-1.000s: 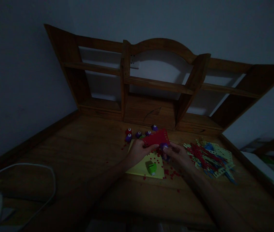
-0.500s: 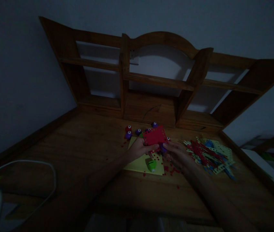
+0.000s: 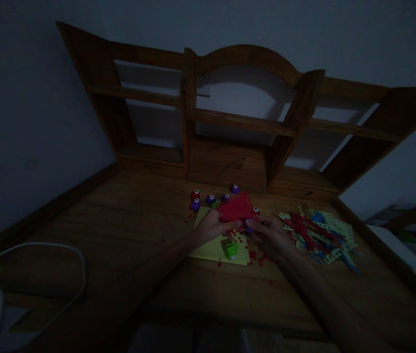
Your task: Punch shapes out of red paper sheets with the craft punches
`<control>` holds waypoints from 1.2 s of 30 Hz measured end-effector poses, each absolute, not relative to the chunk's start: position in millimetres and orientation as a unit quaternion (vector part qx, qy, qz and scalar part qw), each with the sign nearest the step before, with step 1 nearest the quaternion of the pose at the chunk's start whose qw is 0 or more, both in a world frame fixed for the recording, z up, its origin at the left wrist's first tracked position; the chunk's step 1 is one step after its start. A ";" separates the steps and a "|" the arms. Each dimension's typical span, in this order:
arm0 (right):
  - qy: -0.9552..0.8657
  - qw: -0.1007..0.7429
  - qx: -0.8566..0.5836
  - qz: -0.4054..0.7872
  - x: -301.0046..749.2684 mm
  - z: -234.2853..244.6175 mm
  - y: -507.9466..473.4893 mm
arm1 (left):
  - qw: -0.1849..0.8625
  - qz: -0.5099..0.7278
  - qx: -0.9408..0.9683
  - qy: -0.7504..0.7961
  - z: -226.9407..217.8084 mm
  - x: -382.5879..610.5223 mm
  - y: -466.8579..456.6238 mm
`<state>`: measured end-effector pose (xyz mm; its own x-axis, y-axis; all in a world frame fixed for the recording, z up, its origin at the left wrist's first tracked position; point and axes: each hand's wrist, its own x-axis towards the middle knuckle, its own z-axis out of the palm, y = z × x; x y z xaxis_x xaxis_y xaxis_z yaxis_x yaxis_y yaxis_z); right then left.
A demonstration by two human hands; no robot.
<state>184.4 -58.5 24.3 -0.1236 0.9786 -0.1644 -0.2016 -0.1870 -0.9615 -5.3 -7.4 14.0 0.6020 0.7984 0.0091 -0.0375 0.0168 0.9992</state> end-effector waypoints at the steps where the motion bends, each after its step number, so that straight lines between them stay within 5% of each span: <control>1: -0.419 0.484 -0.448 0.624 184.3 23.0 -58.6 | 0.649 0.324 0.617 0.306 14.6 -4.3 -8.0; 36: -0.392 0.520 -0.417 0.634 178.5 34.5 -61.1 | 0.551 0.430 0.615 0.366 21.7 -15.3 0.6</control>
<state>178.5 -61.1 34.5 -0.1105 0.9865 -0.1209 -0.3331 -0.1513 -0.9307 -15.3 0.6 21.7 0.3630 0.9234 0.1246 -0.0236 -0.1245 0.9919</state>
